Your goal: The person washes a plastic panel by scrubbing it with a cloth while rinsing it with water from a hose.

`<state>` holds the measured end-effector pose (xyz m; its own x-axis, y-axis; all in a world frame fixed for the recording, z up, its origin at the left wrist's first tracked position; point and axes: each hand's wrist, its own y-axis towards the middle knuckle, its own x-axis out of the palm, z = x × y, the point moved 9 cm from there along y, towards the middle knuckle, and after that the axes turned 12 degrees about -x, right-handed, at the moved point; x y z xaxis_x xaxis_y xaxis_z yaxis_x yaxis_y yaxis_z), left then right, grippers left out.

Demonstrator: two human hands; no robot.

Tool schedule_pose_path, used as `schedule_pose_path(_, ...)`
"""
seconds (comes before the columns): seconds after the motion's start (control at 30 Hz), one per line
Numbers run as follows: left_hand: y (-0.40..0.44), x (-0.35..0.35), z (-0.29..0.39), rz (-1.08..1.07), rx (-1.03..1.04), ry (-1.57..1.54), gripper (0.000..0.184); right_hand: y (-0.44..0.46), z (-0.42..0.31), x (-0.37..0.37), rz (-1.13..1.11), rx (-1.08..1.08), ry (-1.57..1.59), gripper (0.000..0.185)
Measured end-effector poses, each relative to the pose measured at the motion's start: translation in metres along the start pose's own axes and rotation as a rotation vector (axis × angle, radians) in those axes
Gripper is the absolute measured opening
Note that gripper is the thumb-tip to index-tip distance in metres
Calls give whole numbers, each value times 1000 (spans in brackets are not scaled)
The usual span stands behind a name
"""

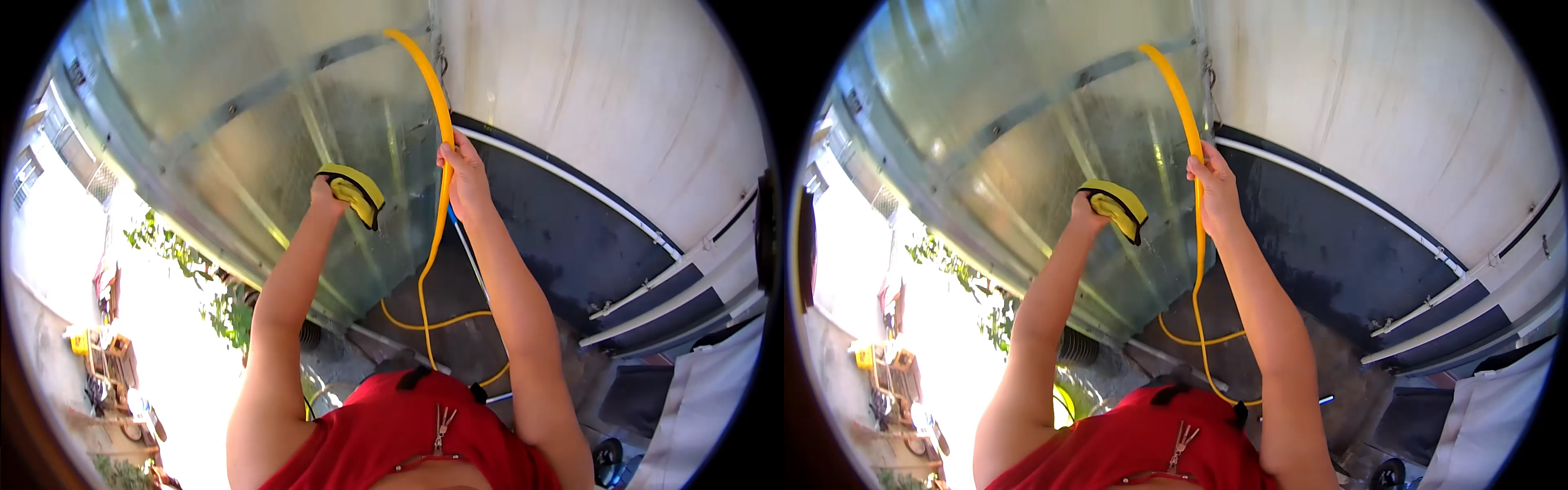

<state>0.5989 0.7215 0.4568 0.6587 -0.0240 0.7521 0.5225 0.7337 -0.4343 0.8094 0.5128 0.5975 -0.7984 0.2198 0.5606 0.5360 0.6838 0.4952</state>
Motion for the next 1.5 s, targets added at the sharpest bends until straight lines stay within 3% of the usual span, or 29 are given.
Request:
schedule_pose_path(0.2,-101,-157,4,340,35,-89,34,-83,15,10,-21,146,-18,42)
schedule_pose_path(0.43,-220,-268,23,466,111,-55,33,-76,-16,26,-13,61,113,41)
schedule_pose_path(0.5,-240,-278,28,469,149,-5,21,-60,-38,35,-24,19,152,39)
schedule_pose_path(0.7,-235,-264,21,324,127,-38,27,-21,-65,49,-92,-31,131,34)
schedule_pose_path(0.83,-224,-168,29,351,186,-11,23,-34,-53,45,-66,3,142,35)
schedule_pose_path(0.9,-200,-107,50,191,229,64,24,-45,-42,40,-45,22,145,37)
schedule_pose_path(0.97,-198,-26,58,176,265,-39,28,-53,-35,33,-11,25,143,39)
schedule_pose_path(1.17,-153,197,109,-276,591,166,30,-66,-30,24,70,22,83,41)
schedule_pose_path(1.23,-111,239,145,-156,825,337,38,-66,-27,22,86,8,50,41)
schedule_pose_path(1.3,-133,289,140,21,1004,751,44,-66,-24,24,120,10,39,41)
schedule_pose_path(1.33,-105,308,152,47,1094,980,45,-66,-21,23,133,4,37,41)
schedule_pose_path(1.43,-53,339,133,783,1649,2014,48,-65,-8,19,170,-16,44,42)
schedule_pose_path(1.5,-25,326,104,723,1630,2227,48,-66,4,14,204,-18,70,43)
